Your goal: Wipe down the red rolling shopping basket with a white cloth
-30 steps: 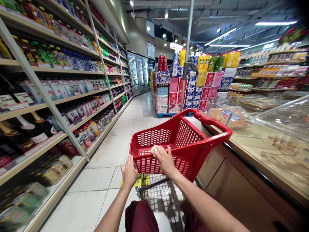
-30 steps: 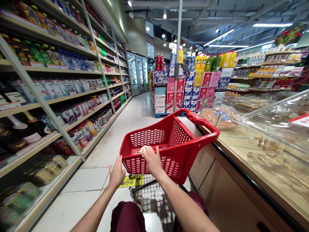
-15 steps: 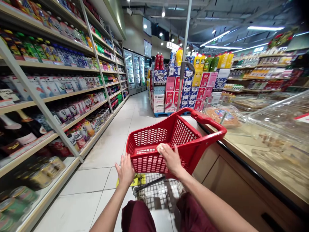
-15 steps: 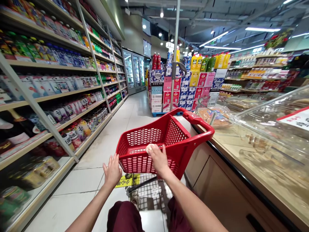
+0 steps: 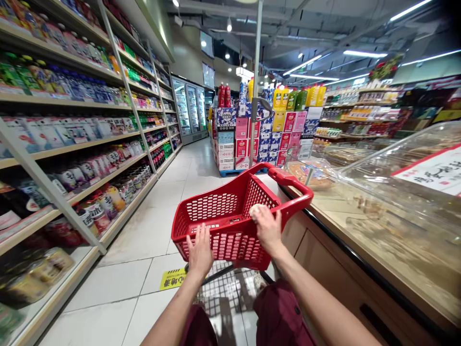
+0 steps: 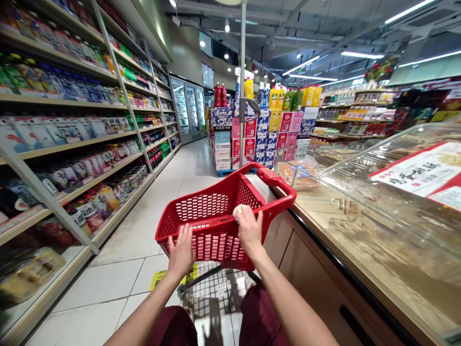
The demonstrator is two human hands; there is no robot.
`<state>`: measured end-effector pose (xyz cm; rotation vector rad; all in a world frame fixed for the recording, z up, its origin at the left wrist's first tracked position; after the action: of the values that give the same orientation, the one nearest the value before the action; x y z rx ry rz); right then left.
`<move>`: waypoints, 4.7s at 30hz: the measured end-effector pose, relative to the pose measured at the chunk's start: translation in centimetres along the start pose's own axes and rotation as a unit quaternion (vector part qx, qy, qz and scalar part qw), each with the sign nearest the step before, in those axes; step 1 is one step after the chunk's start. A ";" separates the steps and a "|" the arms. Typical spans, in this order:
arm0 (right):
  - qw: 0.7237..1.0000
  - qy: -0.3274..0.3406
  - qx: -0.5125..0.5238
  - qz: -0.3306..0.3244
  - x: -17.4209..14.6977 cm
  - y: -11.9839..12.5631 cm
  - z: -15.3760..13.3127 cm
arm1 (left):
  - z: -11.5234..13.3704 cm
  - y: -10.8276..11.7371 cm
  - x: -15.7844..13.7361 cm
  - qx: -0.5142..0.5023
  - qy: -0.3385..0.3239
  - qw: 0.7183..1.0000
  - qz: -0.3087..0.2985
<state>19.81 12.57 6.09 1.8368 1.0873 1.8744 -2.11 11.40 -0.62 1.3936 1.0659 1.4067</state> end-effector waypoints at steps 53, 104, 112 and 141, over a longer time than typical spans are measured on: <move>0.999 -0.006 -0.025 0.025 1.7 2.8 6.0 | 3.2 -0.3 -0.5 0.025 -0.007 0.999 -0.028; 0.994 0.083 -0.067 0.004 0.4 3.0 7.6 | 2.9 -0.3 -0.7 -0.006 -0.018 0.999 -0.037; 0.983 0.179 0.019 -0.034 -1.0 -1.8 -3.5 | 3.0 -0.1 -0.9 -0.007 -0.034 0.999 -0.033; 0.988 0.077 0.062 -0.119 1.9 -6.0 -2.7 | 3.2 -0.1 -0.4 -0.031 0.036 0.998 -0.034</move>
<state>15.20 17.09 3.64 1.5628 1.4361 1.8674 1.12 11.00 -0.79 1.2603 1.0959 1.4375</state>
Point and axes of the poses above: each hand's wrist, its own x-axis towards the middle knuckle, its own y-axis out of the back of the hand, z = x × y, the point moved 10 cm from there along x, towards the middle knuckle, and after that the axes turned 2 degrees about -z, right-handed, at the moved point
